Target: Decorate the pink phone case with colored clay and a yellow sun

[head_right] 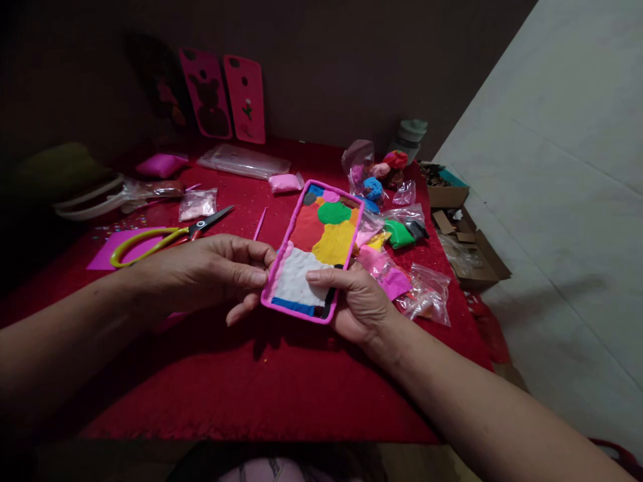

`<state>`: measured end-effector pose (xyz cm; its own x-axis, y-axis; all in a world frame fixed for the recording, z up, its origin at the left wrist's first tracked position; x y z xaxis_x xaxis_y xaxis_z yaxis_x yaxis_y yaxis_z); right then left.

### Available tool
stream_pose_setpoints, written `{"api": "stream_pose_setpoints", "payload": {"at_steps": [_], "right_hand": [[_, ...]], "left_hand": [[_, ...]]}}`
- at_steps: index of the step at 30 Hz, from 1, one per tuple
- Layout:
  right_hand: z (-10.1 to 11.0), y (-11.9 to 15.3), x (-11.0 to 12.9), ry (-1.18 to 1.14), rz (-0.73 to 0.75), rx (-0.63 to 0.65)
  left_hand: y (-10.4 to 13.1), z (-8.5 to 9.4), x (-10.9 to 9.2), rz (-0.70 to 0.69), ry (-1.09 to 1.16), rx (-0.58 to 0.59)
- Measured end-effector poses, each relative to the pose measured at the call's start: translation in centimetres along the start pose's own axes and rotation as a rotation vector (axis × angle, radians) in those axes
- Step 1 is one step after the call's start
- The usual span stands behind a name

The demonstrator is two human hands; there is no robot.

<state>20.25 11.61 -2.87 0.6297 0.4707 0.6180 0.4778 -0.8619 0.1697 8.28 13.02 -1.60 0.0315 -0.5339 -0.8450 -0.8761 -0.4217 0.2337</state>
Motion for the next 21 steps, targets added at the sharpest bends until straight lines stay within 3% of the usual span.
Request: {"api": "stream_pose_setpoints", "payload": {"at_steps": [9,21], "right_hand": [[0.75,-0.19,-0.02,-0.02,-0.028,-0.054],[0.55,-0.25,0.01,-0.028,-0.015,-0.03]], "left_hand": [[-0.09,0.2,0.18,0.02,-0.024,0.003],[-0.06,-0.31,0.35,0.039,-0.035,0.004]]}}
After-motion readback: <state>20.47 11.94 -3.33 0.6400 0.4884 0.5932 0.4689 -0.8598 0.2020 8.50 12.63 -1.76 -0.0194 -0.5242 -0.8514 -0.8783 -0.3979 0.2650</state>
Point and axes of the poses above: each hand's wrist, its own y-axis away from the middle knuckle, its own z-axis out of the back of the hand, x = y × z, the point moved 7 cm from there along -y, towards the middle knuckle, and after that the axes turned 11 degrees about x, right-handed, at the moved point
